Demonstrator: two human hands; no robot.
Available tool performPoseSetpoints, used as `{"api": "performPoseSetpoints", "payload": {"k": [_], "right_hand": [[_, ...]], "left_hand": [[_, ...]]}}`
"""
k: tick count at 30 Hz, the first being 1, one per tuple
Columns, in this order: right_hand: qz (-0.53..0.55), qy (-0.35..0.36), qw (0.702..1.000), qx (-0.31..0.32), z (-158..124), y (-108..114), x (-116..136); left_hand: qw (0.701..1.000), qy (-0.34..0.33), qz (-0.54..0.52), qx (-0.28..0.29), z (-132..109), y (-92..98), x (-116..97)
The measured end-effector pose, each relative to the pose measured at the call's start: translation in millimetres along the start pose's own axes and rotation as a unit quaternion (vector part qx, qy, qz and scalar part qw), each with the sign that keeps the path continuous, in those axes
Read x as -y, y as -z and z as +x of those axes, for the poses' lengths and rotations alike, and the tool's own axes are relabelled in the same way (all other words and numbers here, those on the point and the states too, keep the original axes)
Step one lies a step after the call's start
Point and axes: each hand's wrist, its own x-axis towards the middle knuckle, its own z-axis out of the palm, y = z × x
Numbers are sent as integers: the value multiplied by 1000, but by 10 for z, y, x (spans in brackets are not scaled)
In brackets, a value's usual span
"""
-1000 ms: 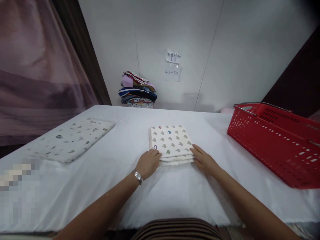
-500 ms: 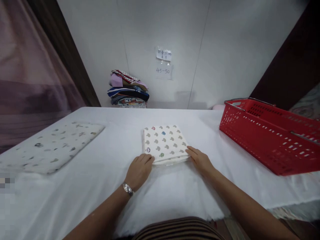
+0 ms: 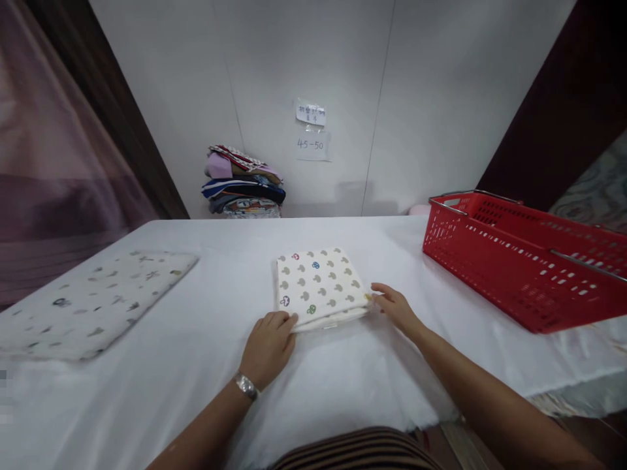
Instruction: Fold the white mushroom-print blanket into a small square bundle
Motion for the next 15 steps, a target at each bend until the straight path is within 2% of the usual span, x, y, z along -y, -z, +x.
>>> {"api": "performPoseSetpoints", "payload": {"k": [2, 5, 7, 9, 12, 15], "right_hand": [[-28, 4, 999, -21, 22, 35, 62], [-128, 153, 979, -33, 10, 13, 173], [-184, 266, 946, 6, -6, -53, 255], [-227, 332, 914, 54, -8, -138, 323], [-275, 344, 894, 85, 21, -237, 367], [-279, 351, 891, 68, 49, -267, 349]], "left_hand": [[1000, 2, -21, -22, 52, 28, -29], [999, -9, -35, -35, 186, 18, -124], [999, -20, -34, -20, 292, -23, -202], [999, -25, -25, 1, 389, -75, -267], [999, -24, -8, 31, 483, -129, -316], [999, -30, 0, 30, 496, -138, -326]]}}
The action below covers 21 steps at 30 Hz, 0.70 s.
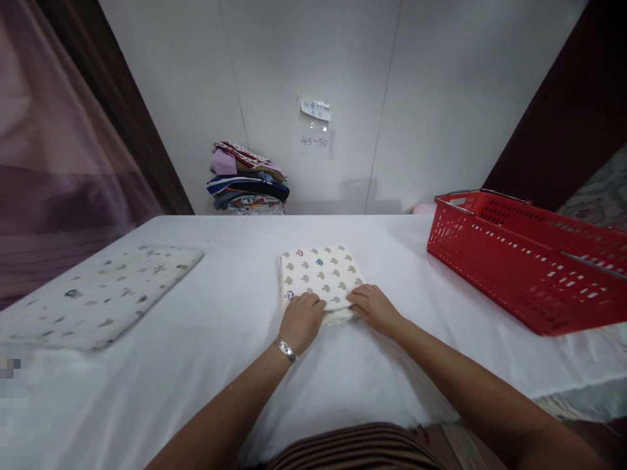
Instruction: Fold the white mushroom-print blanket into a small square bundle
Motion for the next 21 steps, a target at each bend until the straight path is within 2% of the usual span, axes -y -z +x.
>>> {"api": "performPoseSetpoints", "payload": {"k": [4, 9, 17, 21], "right_hand": [[-7, 21, 999, -42, -68, -28, -9], [-11, 31, 999, -20, -164, -79, 22], [-3, 33, 999, -41, -227, -141, 64], [54, 30, 996, -60, -280, -135, 82]], "left_hand": [[999, -12, 16, -32, -74, -14, -17], [999, -34, 14, -3, -149, -82, -28], [999, -38, -11, -5, -189, -74, -2], [998, -51, -31, -11, -233, -83, 20]]}}
